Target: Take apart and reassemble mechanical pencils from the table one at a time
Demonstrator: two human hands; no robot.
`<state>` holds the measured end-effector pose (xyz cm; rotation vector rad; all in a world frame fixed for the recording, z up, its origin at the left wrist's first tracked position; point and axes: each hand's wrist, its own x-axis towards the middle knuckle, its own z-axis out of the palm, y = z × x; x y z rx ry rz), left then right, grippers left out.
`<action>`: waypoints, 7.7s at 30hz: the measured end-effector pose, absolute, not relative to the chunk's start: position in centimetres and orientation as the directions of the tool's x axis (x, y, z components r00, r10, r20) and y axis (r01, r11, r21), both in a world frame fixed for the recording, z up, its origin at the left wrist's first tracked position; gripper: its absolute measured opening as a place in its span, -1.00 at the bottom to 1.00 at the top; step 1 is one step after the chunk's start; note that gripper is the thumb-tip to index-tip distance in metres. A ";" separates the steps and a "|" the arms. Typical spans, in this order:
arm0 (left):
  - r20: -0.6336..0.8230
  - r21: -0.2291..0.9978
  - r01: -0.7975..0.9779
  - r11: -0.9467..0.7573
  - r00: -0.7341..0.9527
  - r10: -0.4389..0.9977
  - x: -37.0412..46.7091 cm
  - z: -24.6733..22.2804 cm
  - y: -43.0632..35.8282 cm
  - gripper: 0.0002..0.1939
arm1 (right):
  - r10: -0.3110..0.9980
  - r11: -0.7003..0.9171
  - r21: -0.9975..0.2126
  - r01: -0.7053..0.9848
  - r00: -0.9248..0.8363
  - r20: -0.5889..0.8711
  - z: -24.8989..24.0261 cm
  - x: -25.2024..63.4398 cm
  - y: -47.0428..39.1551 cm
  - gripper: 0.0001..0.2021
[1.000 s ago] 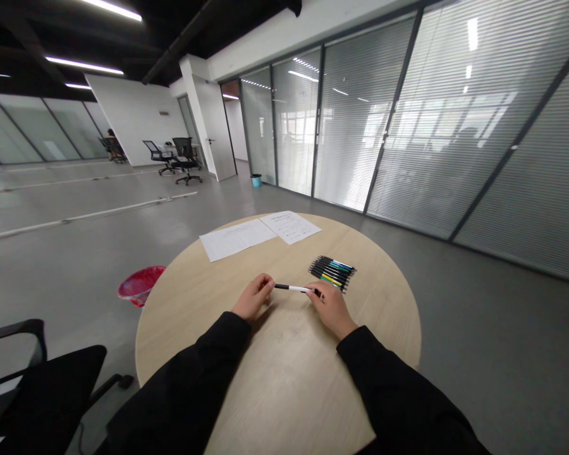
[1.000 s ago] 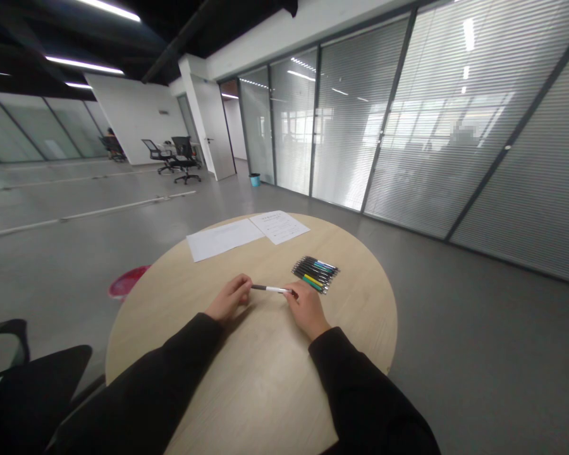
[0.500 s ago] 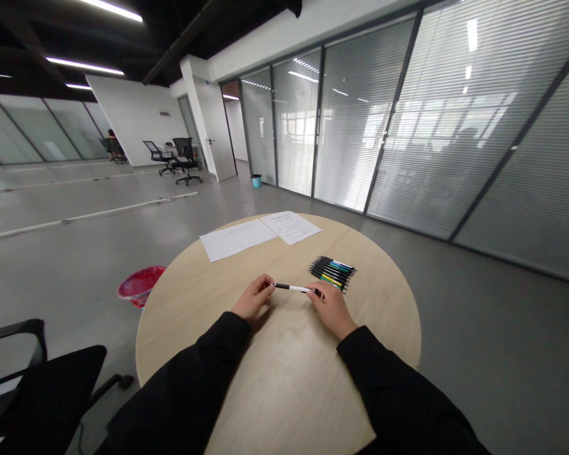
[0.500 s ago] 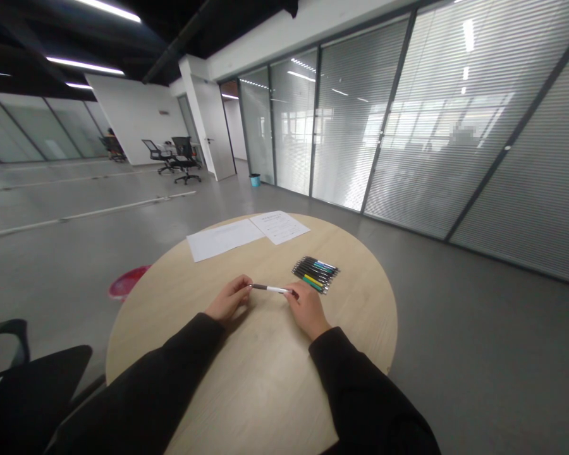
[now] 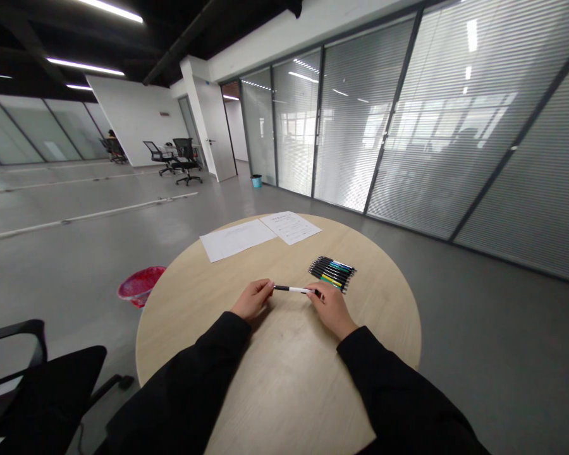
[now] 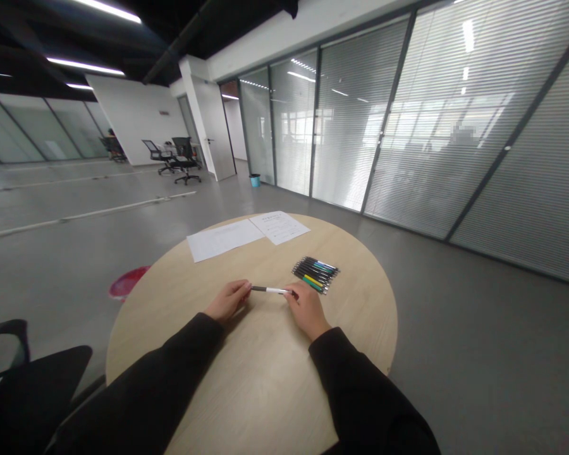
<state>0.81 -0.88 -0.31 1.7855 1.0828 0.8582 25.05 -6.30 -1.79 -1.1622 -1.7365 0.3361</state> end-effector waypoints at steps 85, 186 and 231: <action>0.148 0.985 -0.122 -0.122 0.225 0.963 3.3 1.3 -3.0 -0.67 | 0.712 0.690 -0.238 0.684 -0.581 0.394 -0.4 20.1 -10.0 -0.93; 0.127 0.969 -0.220 -0.116 0.036 0.991 2.9 0.5 -2.4 -0.64 | 0.922 0.386 -0.858 0.339 -0.105 0.373 -1.9 21.3 -8.4 -0.93; 0.294 0.596 0.600 -0.534 0.455 0.840 2.2 -0.1 -3.1 -0.84 | 0.916 0.067 -0.308 0.949 0.064 0.397 -2.3 30.5 -7.8 -0.91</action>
